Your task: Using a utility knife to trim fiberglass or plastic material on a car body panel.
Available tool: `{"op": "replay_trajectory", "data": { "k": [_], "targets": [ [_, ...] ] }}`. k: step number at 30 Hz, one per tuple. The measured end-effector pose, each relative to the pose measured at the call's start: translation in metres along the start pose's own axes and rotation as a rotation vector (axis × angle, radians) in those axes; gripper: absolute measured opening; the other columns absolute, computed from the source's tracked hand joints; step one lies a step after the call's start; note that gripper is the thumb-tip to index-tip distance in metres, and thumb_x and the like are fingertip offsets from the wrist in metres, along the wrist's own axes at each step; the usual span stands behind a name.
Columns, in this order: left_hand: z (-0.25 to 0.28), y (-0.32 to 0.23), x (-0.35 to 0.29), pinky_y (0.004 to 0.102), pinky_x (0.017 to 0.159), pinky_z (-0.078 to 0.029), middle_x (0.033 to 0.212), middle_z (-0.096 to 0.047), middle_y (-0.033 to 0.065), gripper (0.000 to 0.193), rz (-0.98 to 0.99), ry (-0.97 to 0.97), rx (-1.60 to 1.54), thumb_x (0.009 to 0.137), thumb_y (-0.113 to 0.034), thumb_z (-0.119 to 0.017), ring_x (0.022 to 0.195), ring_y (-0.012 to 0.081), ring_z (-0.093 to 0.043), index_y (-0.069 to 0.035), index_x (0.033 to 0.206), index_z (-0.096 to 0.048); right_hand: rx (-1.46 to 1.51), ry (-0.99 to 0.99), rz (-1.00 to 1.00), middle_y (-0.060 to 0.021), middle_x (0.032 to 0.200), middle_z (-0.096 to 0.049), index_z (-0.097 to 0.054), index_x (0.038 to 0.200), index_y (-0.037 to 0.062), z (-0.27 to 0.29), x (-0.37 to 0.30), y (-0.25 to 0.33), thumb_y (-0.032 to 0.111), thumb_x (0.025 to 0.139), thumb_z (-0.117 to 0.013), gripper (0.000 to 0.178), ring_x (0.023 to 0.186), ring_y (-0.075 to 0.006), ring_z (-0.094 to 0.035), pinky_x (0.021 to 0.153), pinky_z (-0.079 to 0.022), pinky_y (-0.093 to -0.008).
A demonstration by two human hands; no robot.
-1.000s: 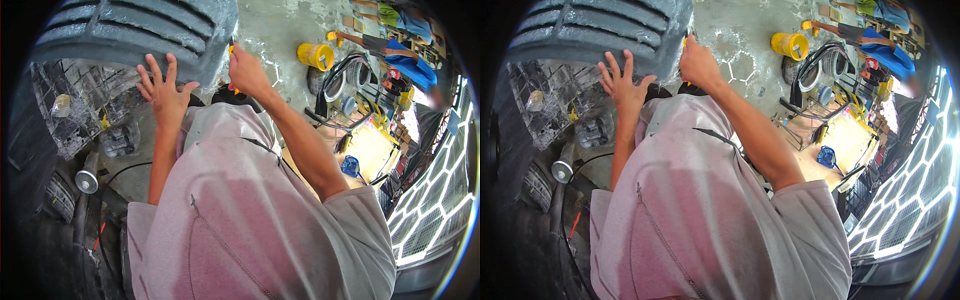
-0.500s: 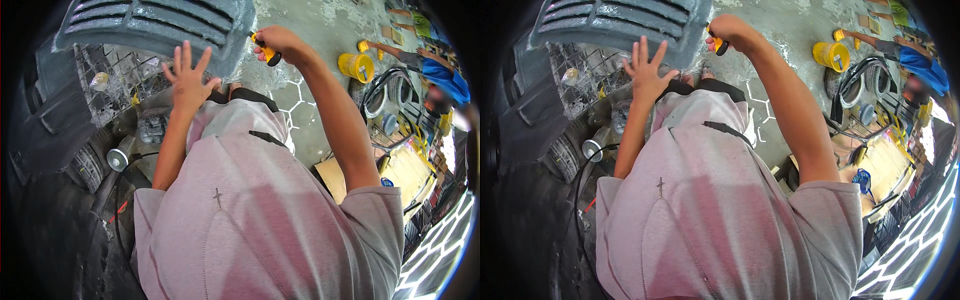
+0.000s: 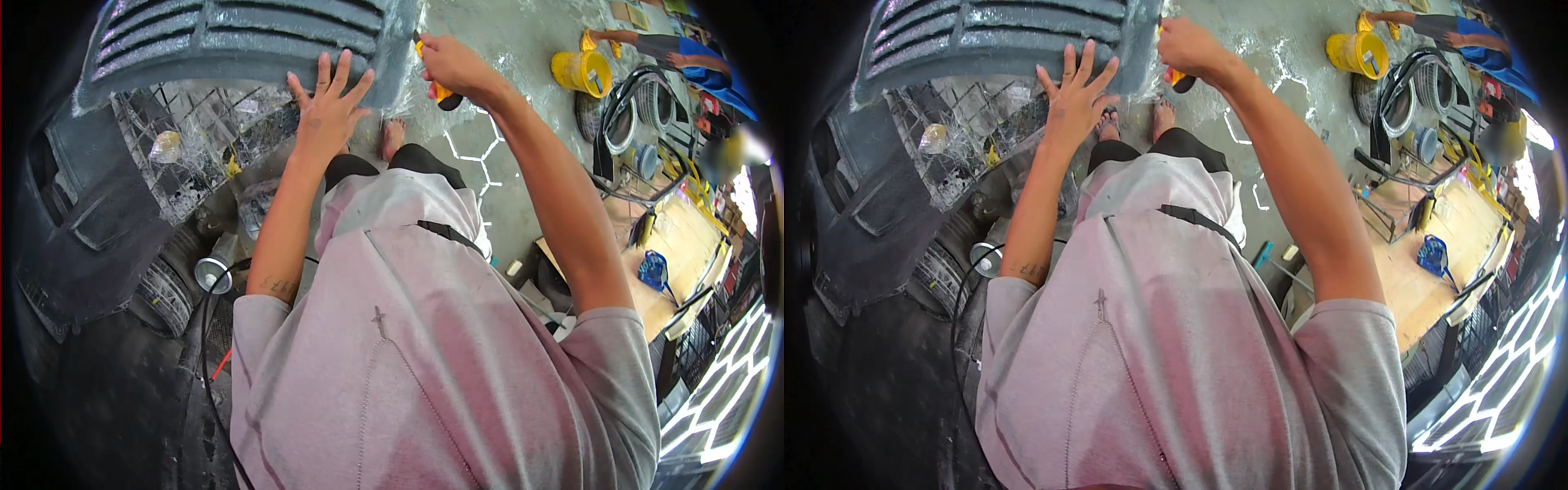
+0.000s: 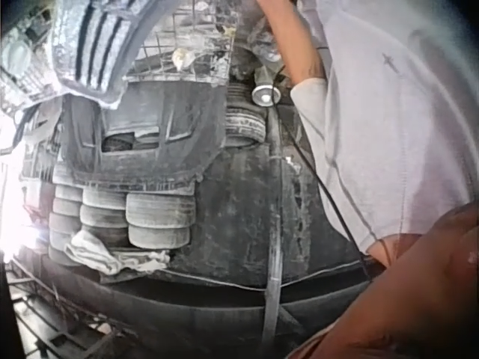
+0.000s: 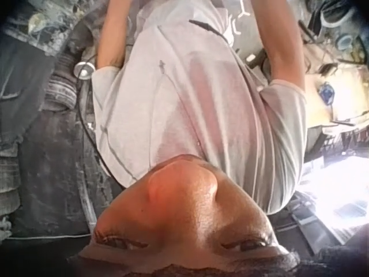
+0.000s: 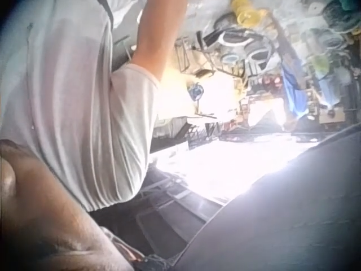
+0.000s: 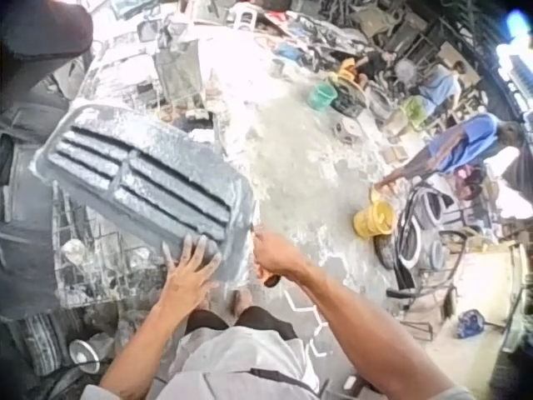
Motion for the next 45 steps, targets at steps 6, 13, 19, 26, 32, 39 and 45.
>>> {"op": "replay_trajectory", "data": {
  "k": [6,13,19,26,32,39,45],
  "targets": [
    [-0.003,0.000,0.001,0.0823,0.103,-0.007,0.164,-0.022,0.0061,0.063,-0.041,-0.025,-0.096,0.086,-0.032,-0.069,0.150,0.0378,-0.017,-0.035,0.145,-0.048,-0.087,-0.070,-0.081,-0.0063,0.075,-0.056,-0.040,0.147,0.0013,-0.014,-0.020,0.002,0.018,0.099,-0.038,0.050,0.051,-0.0152,-0.058,0.053,-0.050,-0.0309],
    [-0.004,0.000,0.001,0.0830,0.103,-0.006,0.161,-0.028,0.0072,0.060,-0.017,-0.070,-0.104,0.081,-0.031,-0.074,0.150,0.0360,-0.019,-0.033,0.138,-0.056,-0.178,-0.173,-0.015,-0.0095,0.070,-0.059,-0.039,0.147,0.0016,-0.043,-0.038,-0.010,0.019,0.100,-0.038,0.050,0.049,-0.0203,-0.064,0.053,-0.052,-0.0339],
    [-0.005,0.001,0.003,0.0827,0.103,-0.004,0.161,-0.028,0.0077,0.060,-0.016,-0.064,-0.078,0.081,-0.032,-0.074,0.150,0.0363,-0.019,-0.033,0.138,-0.056,-0.233,-0.282,0.053,-0.0140,0.069,-0.061,-0.038,0.146,0.0005,-0.066,-0.050,-0.032,0.019,0.101,-0.039,0.049,0.049,-0.0240,-0.065,0.053,-0.053,-0.0373],
    [-0.001,0.003,0.002,0.0787,0.107,-0.001,0.163,-0.024,0.0062,0.062,-0.007,-0.022,-0.119,0.083,-0.031,-0.073,0.151,0.0355,-0.016,-0.034,0.142,-0.053,-0.425,-0.307,-0.022,-0.0280,0.091,-0.068,-0.044,0.140,0.0005,-0.071,-0.060,-0.023,0.017,0.100,-0.041,0.044,0.055,-0.0316,-0.068,0.061,-0.055,-0.0450],
    [0.007,0.002,-0.001,0.0768,0.109,-0.001,0.164,-0.021,0.0053,0.065,-0.063,-0.024,-0.160,0.085,-0.028,-0.071,0.151,0.0346,-0.015,-0.036,0.145,-0.048,-0.430,-0.287,-0.003,-0.0240,0.089,-0.069,-0.047,0.139,0.0018,-0.057,-0.055,-0.030,0.016,0.100,-0.041,0.042,0.057,-0.0309,-0.068,0.062,-0.056,-0.0426],
    [0.006,0.006,-0.006,0.0771,0.109,-0.003,0.163,-0.024,0.0048,0.062,-0.085,-0.052,-0.148,0.087,-0.028,-0.070,0.152,0.0338,-0.015,-0.034,0.145,-0.049,-0.487,-0.232,0.001,-0.0237,0.084,-0.069,-0.054,0.120,-0.0010,-0.050,-0.053,-0.018,0.017,0.099,-0.045,0.029,0.064,-0.0355,-0.069,0.063,-0.055,-0.0467],
    [0.000,0.005,0.000,0.0783,0.108,-0.005,0.162,-0.027,0.0078,0.059,-0.041,-0.004,-0.050,0.087,-0.026,-0.069,0.150,0.0351,-0.018,-0.033,0.143,-0.051,-0.576,-0.415,0.046,-0.0325,0.078,-0.065,-0.049,0.120,-0.0012,-0.081,-0.064,-0.016,0.015,0.097,-0.047,0.029,0.075,-0.0513,-0.065,0.069,-0.051,-0.0584]
  ]
}}
Point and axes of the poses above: each hand's wrist, its own x-axis towards the middle knuckle, its own z-axis out of the back of the hand, y = z × x, the point moved 5 cm from there along x, towards the middle knuckle
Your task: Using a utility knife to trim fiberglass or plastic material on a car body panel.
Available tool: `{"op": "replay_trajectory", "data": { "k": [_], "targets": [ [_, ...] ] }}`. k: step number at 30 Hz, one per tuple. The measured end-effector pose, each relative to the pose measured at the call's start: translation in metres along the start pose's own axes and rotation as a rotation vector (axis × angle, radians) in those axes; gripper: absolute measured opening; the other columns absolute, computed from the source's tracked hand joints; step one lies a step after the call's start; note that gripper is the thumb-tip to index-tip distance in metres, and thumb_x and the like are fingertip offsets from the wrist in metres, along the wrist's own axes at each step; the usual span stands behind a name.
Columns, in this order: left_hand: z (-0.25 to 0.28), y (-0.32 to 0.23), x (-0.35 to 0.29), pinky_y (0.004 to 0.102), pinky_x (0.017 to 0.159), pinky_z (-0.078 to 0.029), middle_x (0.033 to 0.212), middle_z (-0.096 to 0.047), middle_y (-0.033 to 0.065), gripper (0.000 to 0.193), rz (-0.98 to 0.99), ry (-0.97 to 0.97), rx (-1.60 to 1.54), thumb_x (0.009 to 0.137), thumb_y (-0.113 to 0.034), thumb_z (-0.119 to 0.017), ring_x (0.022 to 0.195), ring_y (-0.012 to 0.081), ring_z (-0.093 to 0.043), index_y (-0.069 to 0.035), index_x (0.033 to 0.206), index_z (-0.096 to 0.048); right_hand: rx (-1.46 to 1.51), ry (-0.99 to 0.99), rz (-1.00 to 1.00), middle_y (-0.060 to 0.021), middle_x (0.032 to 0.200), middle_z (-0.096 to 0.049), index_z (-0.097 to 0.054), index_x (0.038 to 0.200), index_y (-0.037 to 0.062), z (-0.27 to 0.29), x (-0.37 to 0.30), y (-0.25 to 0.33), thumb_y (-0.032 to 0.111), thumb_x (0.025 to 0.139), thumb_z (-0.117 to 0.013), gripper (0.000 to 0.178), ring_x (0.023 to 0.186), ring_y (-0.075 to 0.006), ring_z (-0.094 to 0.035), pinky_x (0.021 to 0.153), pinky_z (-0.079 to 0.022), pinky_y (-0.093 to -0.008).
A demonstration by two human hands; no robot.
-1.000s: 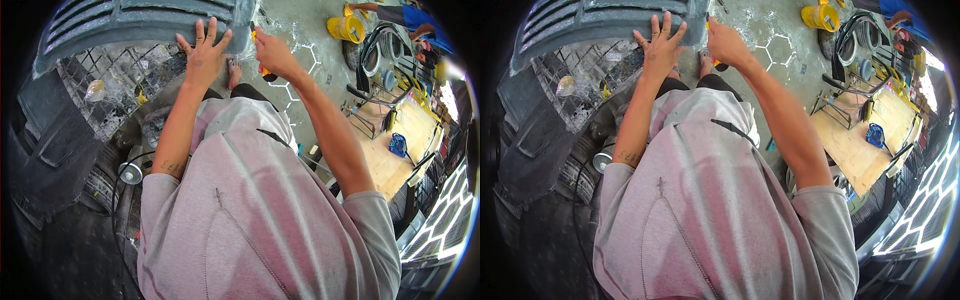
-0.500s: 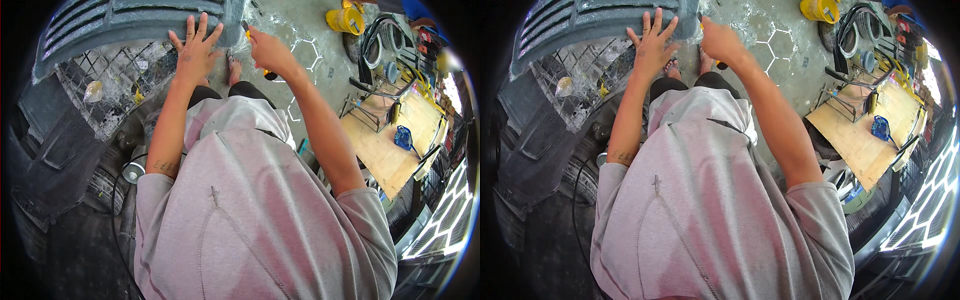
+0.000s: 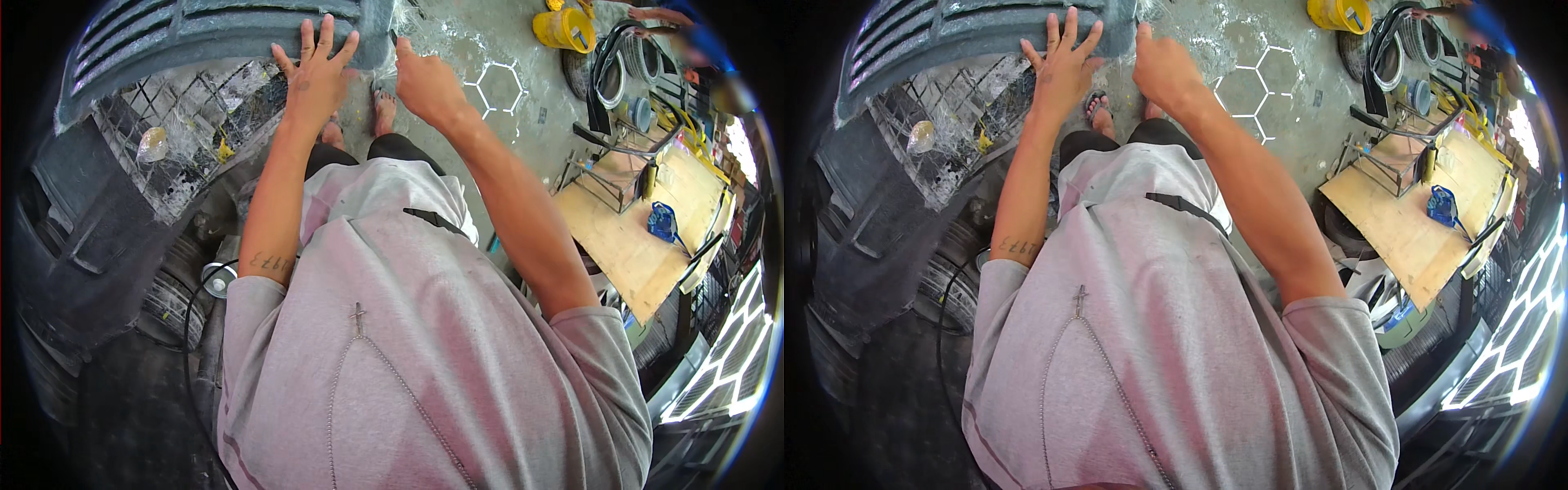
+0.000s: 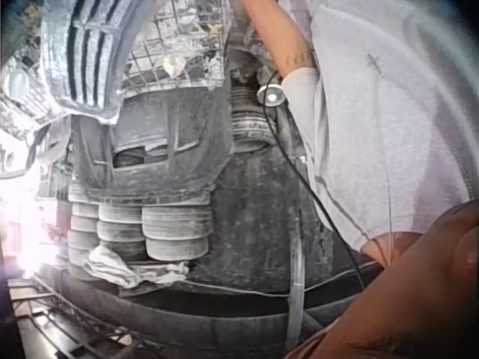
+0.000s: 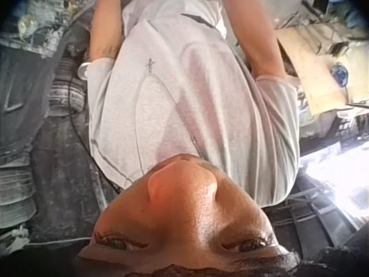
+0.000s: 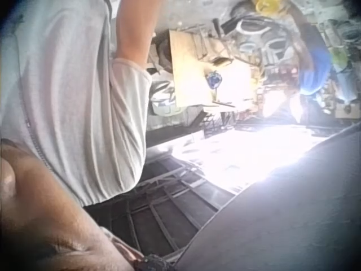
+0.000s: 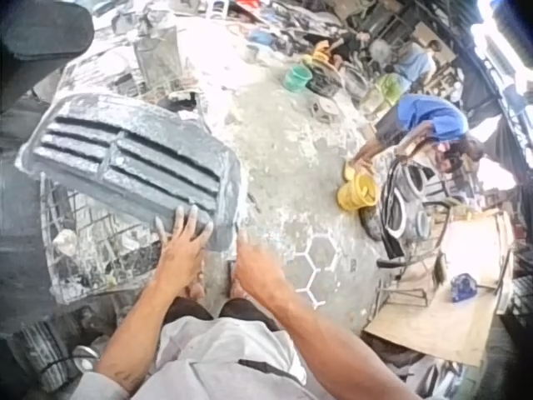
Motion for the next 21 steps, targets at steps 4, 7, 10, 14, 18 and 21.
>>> {"op": "replay_trajectory", "data": {
  "k": [4,7,10,14,18,21],
  "targets": [
    [-0.001,0.001,0.002,0.0792,0.107,-0.005,0.161,-0.027,0.0107,0.058,0.001,0.005,0.039,0.088,-0.027,-0.068,0.150,0.0386,-0.019,-0.032,0.144,-0.050,0.091,0.080,-0.090,-0.0351,0.091,-0.066,-0.042,0.136,-0.0087,-0.007,-0.010,0.005,0.004,0.084,-0.052,0.054,0.086,-0.0490,-0.068,0.077,-0.056,-0.0528],
    [0.016,-0.013,0.007,0.0779,0.108,-0.005,0.161,-0.024,0.0184,0.059,-0.022,0.047,0.036,0.085,-0.027,-0.069,0.148,0.0439,-0.017,-0.022,0.142,-0.053,0.092,0.064,-0.119,-0.0355,0.091,-0.066,-0.042,0.136,-0.0082,-0.013,-0.016,0.001,0.004,0.084,-0.053,0.054,0.087,-0.0492,-0.067,0.077,-0.055,-0.0532],
    [0.021,-0.018,0.008,0.0766,0.109,-0.005,0.159,-0.020,0.0257,0.061,-0.028,0.096,0.014,0.081,-0.024,-0.070,0.147,0.0481,-0.017,-0.011,0.140,-0.055,0.123,0.036,-0.135,-0.0352,0.091,-0.066,-0.040,0.137,-0.0069,-0.021,-0.023,0.001,0.005,0.086,-0.051,0.054,0.088,-0.0496,-0.067,0.078,-0.055,-0.0540],
    [0.020,-0.017,0.005,0.0772,0.109,-0.004,0.159,-0.019,0.0266,0.061,-0.018,0.085,0.027,0.082,-0.024,-0.069,0.147,0.0490,-0.016,-0.011,0.140,-0.054,0.136,0.094,-0.194,-0.0341,0.090,-0.067,-0.039,0.138,-0.0064,-0.030,-0.039,0.006,0.007,0.087,-0.050,0.053,0.087,-0.0500,-0.067,0.078,-0.055,-0.0552],
    [0.018,-0.017,0.006,0.0777,0.108,-0.004,0.160,-0.017,0.0266,0.060,-0.010,0.128,0.033,0.083,-0.024,-0.068,0.147,0.0494,-0.015,-0.010,0.140,-0.054,0.152,0.112,-0.215,-0.0337,0.090,-0.067,-0.041,0.137,-0.0032,-0.040,-0.049,0.009,0.007,0.088,-0.049,0.050,0.086,-0.0497,-0.067,0.078,-0.054,-0.0560],
    [0.016,-0.016,0.006,0.0793,0.106,0.002,0.161,-0.010,0.0268,0.062,-0.052,0.100,-0.038,0.083,-0.025,-0.067,0.148,0.0510,-0.007,-0.011,0.141,-0.053,0.184,0.020,-0.192,-0.0300,0.077,-0.066,-0.042,0.134,-0.0049,-0.059,-0.064,0.007,0.011,0.089,-0.057,0.050,0.076,-0.0489,-0.066,0.070,-0.053,-0.0578]
  ]
}}
Point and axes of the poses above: each hand's wrist, its own x-axis towards the middle knuckle, its own z-axis out of the back of the hand, y = z × x, the point moved 5 cm from there along x, towards the middle knuckle
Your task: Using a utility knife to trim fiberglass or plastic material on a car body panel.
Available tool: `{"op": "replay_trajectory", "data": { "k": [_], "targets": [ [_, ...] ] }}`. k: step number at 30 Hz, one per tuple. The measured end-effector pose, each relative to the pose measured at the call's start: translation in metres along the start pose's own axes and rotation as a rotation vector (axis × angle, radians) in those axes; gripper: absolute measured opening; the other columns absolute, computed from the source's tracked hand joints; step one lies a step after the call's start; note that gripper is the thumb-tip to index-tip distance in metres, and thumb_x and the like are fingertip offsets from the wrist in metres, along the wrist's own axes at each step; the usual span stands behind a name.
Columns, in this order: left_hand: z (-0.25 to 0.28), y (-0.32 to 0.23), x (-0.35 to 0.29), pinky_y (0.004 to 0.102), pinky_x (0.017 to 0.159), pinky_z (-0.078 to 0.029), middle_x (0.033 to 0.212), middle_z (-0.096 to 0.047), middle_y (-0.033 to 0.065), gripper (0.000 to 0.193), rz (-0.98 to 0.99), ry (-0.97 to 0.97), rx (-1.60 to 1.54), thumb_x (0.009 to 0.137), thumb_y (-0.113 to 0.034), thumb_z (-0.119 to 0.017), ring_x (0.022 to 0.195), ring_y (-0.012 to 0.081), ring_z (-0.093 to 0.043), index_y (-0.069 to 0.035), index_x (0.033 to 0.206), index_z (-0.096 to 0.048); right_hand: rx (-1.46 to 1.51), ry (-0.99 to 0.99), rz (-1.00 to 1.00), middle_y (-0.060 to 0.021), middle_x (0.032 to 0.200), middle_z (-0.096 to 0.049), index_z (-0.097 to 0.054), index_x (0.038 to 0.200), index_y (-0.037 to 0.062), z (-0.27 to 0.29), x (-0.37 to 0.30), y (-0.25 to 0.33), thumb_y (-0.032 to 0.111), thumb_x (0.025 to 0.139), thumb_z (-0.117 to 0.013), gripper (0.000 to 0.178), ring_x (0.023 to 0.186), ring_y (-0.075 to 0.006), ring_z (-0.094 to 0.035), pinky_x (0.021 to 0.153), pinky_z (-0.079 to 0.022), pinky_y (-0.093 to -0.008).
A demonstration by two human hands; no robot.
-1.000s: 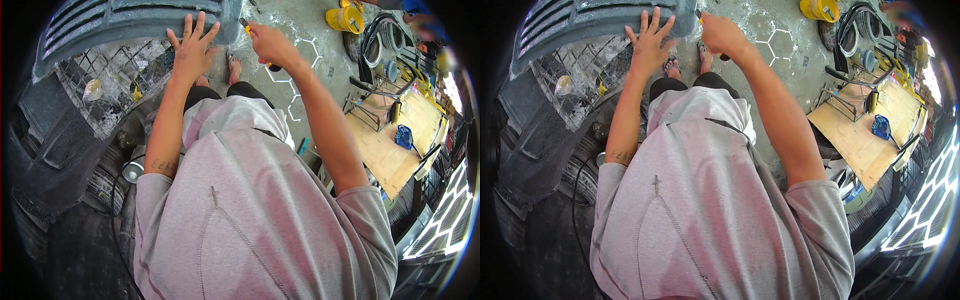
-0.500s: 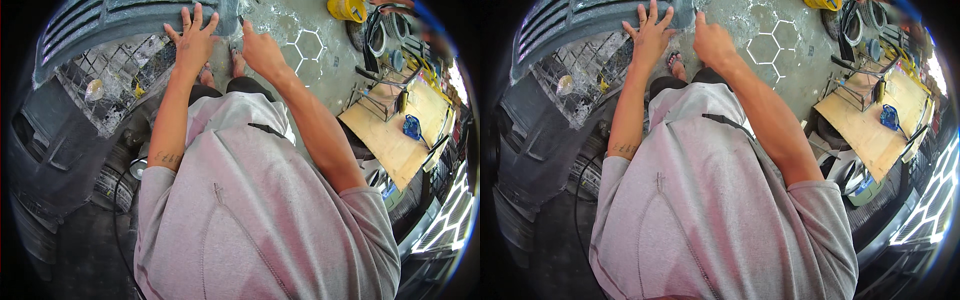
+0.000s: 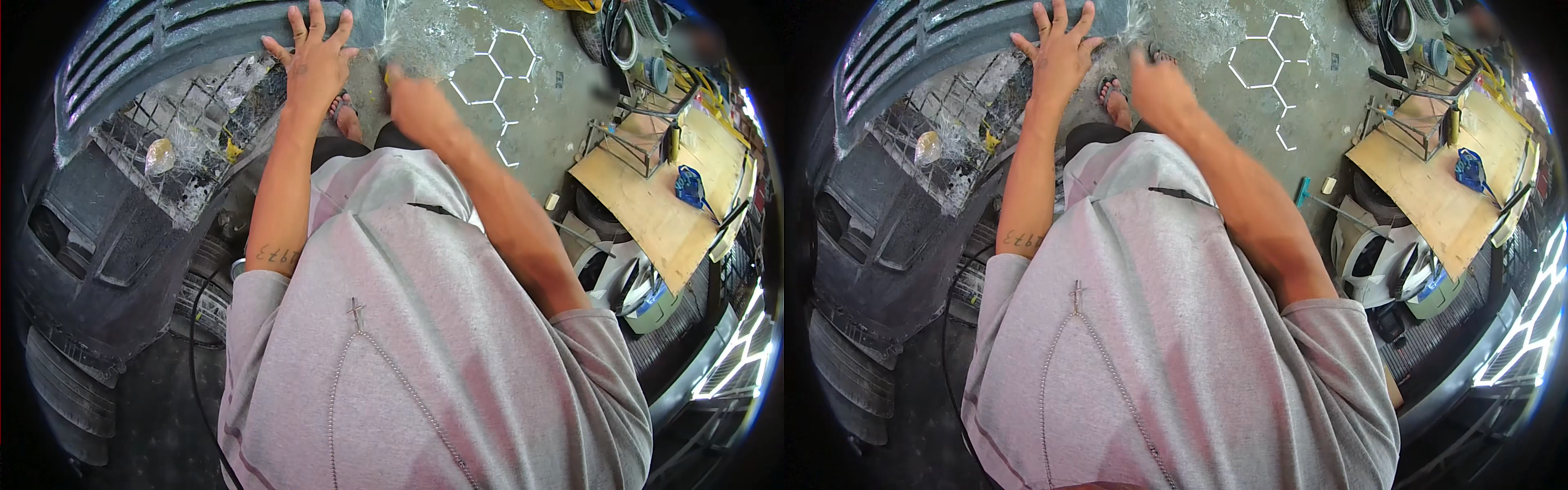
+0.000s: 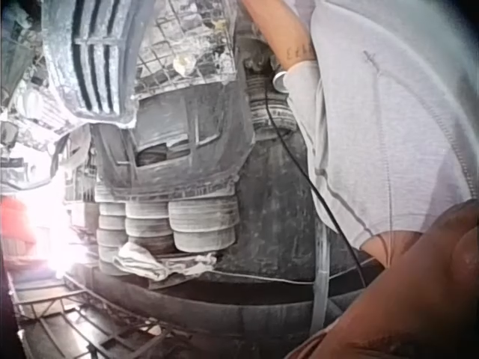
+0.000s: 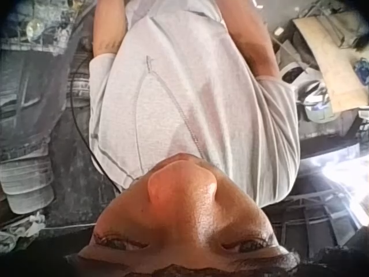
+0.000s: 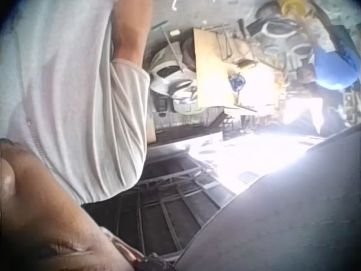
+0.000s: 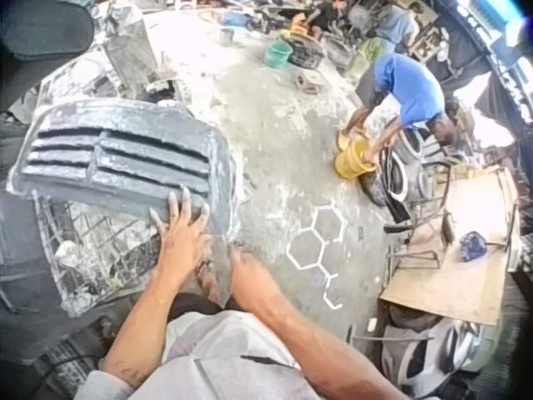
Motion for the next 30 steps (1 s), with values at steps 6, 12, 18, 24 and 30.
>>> {"op": "replay_trajectory", "data": {
  "k": [6,12,18,24,30],
  "targets": [
    [-0.003,0.016,-0.007,0.0798,0.106,-0.003,0.162,-0.024,0.0146,0.057,-0.002,-0.133,-0.003,0.090,-0.029,-0.066,0.149,0.0432,-0.015,-0.029,0.144,-0.050,0.050,0.097,-0.101,-0.0335,0.087,-0.065,-0.041,0.143,0.0033,-0.007,-0.018,-0.059,0.017,0.096,-0.049,0.049,0.080,-0.0519,-0.064,0.072,-0.051,-0.0596],
    [0.005,0.016,-0.004,0.0698,0.113,-0.010,0.155,-0.036,0.0182,0.047,0.056,-0.078,-0.042,0.090,-0.031,-0.066,0.147,0.0405,-0.024,-0.016,0.134,-0.060,0.631,-0.031,-0.413,-0.0138,0.074,-0.065,-0.054,0.128,0.0021,0.003,-0.008,-0.098,0.028,0.097,-0.061,0.041,0.058,-0.0219,-0.066,0.053,-0.053,-0.0367],
    [0.023,-0.025,0.033,0.0474,0.098,-0.043,0.128,-0.060,0.0151,0.044,0.242,-0.088,-0.172,0.089,-0.034,-0.068,0.114,0.0368,-0.057,-0.009,0.125,-0.064,0.796,-0.237,-0.230,-0.0054,0.068,-0.064,-0.059,0.092,0.0025,0.047,0.010,-0.111,0.025,0.096,-0.063,0.023,0.059,-0.0121,-0.062,0.054,-0.049,-0.0304],
    [-0.031,-0.047,0.061,0.0476,0.085,-0.043,0.108,-0.056,0.0108,0.037,0.204,-0.202,0.226,0.083,-0.026,-0.071,0.105,0.0318,-0.054,-0.009,0.116,-0.064,0.508,-0.291,-0.240,-0.0235,0.083,-0.064,-0.061,0.098,0.0023,0.043,-0.007,-0.221,0.033,0.090,-0.067,0.032,0.079,-0.0447,-0.061,0.068,-0.047,-0.0464],
    [-0.043,-0.051,0.042,0.0505,0.080,-0.043,0.101,-0.059,0.0098,0.013,0.254,-0.349,0.081,0.082,-0.019,-0.068,0.099,0.0331,-0.057,-0.013,0.093,-0.065,0.326,-0.449,-0.284,-0.0110,0.068,-0.063,-0.061,0.092,0.0023,0.021,-0.025,-0.374,0.029,0.094,-0.063,0.027,0.055,-0.0186,-0.064,0.054,-0.050,-0.0371]
  ]
}}
Point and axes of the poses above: each hand's wrist, its own x-axis towards the middle knuckle, its own z-axis out of the back of the hand, y = z × x, the point moved 5 cm from there along x, towards the middle knuckle
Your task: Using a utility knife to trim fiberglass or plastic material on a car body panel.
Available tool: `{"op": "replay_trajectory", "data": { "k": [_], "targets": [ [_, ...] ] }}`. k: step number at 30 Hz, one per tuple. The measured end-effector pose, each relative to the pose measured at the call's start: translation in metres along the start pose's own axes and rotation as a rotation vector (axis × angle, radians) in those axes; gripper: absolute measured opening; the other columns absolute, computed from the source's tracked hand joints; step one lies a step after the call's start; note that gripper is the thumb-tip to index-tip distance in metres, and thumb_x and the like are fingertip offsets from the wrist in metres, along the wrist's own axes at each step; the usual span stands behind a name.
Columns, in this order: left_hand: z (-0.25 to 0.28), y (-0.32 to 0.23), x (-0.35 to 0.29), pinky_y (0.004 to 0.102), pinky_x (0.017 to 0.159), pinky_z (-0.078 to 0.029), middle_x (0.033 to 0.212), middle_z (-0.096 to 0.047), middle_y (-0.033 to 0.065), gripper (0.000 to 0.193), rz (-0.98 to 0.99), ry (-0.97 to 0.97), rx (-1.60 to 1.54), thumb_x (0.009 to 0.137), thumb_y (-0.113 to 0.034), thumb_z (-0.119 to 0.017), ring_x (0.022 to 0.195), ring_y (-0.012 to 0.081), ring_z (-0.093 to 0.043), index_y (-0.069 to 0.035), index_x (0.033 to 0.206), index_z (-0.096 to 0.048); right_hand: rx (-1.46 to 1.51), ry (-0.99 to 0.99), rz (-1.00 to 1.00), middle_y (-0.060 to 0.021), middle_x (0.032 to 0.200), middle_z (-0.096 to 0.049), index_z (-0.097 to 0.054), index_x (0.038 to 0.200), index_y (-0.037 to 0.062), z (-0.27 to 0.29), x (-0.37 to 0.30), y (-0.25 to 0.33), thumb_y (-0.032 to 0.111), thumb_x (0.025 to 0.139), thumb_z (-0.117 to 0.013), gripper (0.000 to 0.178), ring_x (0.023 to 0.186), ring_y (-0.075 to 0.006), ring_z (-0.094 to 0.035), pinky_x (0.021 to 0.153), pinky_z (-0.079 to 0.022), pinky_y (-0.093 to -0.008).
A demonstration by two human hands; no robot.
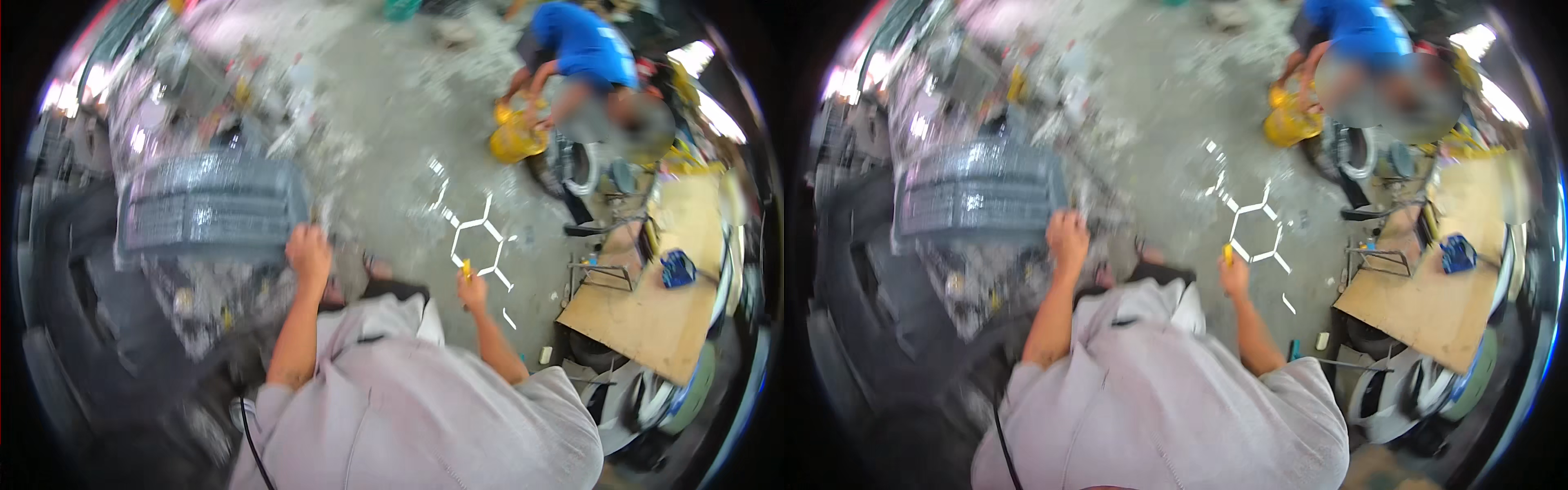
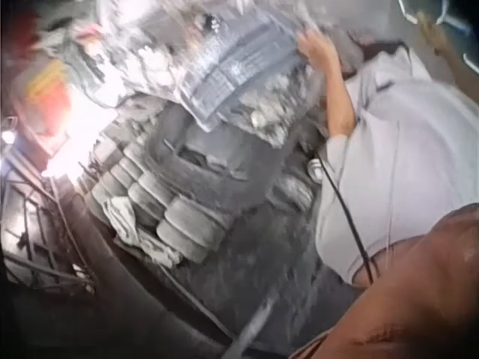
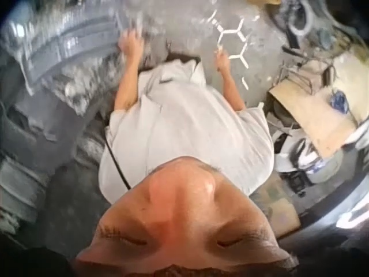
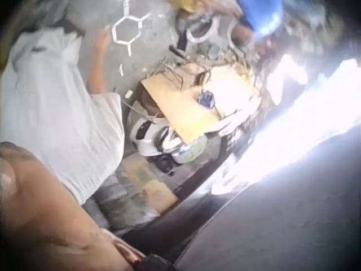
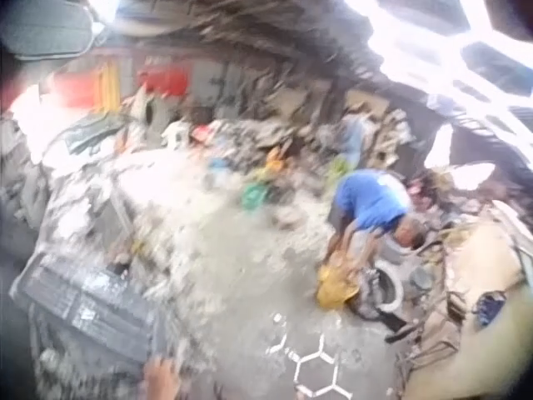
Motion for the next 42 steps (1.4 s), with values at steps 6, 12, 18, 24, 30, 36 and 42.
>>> {"op": "replay_trajectory", "data": {
  "k": [6,12,18,24,30,36,42],
  "targets": [
    [-0.016,-0.061,-0.021,0.0437,0.082,-0.040,0.096,-0.063,0.0033,0.006,-0.036,0.207,0.034,0.087,-0.020,-0.063,0.098,0.0262,-0.058,-0.015,0.089,-0.065,0.241,0.217,-0.416,-0.0033,0.068,-0.056,-0.056,0.094,0.0041,0.032,-0.001,-0.029,0.028,0.098,-0.060,0.024,0.049,-0.0133,-0.057,0.044,-0.046,-0.0282],
    [-0.065,-0.062,-0.085,0.0436,0.083,-0.040,0.097,-0.065,0.0024,0.007,-0.026,0.339,0.017,0.087,-0.019,-0.063,0.098,0.0246,-0.059,-0.015,0.093,-0.065,0.315,0.366,-0.461,-0.0040,0.067,-0.057,-0.058,0.095,0.0022,0.001,0.007,-0.017,0.022,0.097,-0.062,0.020,0.050,-0.0122,-0.058,0.045,-0.047,-0.0284],
    [-0.055,0.009,-0.149,0.0464,0.086,-0.043,0.102,-0.068,0.0093,0.021,0.117,0.435,0.183,0.081,-0.012,-0.058,0.105,0.0299,-0.060,-0.012,0.099,-0.068,0.264,0.366,-0.397,-0.0041,0.069,-0.059,-0.057,0.097,0.0009,0.008,0.014,-0.018,0.024,0.098,-0.061,0.024,0.050,-0.0128,-0.059,0.045,-0.047,-0.0284],
    [0.073,0.112,-0.255,0.0466,0.081,-0.044,0.097,-0.068,0.0095,0.015,0.363,0.483,0.245,0.084,-0.015,-0.064,0.096,0.0320,-0.060,-0.012,0.098,-0.069,0.290,0.410,-0.487,-0.0036,0.067,-0.056,-0.054,0.093,0.0037,0.012,0.004,-0.063,0.028,0.099,-0.059,0.025,0.049,-0.0140,-0.058,0.042,-0.046,-0.0274],
    [0.162,0.152,-0.231,0.0430,0.076,-0.049,0.086,-0.070,0.0111,0.022,0.625,-0.048,0.126,0.084,-0.015,-0.072,0.081,0.0303,-0.064,-0.009,0.106,-0.070,0.278,0.433,-0.679,-0.0066,0.072,-0.056,-0.055,0.103,0.0032,0.011,-0.025,-0.095,0.032,0.100,-0.055,0.029,0.053,-0.0155,-0.058,0.047,-0.049,-0.0296],
    [0.161,0.196,-0.149,0.0271,0.070,-0.051,0.091,-0.072,0.0073,0.029,0.690,-0.325,-0.263,0.088,-0.014,-0.074,0.079,0.0131,-0.065,-0.002,0.113,-0.066,0.361,0.336,-0.615,-0.0060,0.073,-0.056,-0.056,0.104,0.0038,0.013,-0.049,-0.053,0.029,0.100,-0.057,0.025,0.055,-0.0148,-0.058,0.047,-0.048,-0.0285],
    [0.143,0.261,-0.132,0.0269,0.072,-0.052,0.093,-0.071,0.0095,0.033,0.746,-0.388,-0.557,0.089,-0.015,-0.074,0.082,0.0135,-0.066,0.004,0.114,-0.064,0.406,0.165,-0.579,-0.0045,0.071,-0.056,-0.057,0.103,0.0056,0.001,-0.114,-0.036,0.026,0.100,-0.056,0.021,0.053,-0.0140,-0.057,0.047,-0.048,-0.0277]
  ]
}}
Point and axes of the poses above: each hand's wrist, its own x-axis towards the middle knuckle, its own z-axis out of the back of the hand, y = z × x, the point moved 5 cm from there along x, towards the middle knuckle
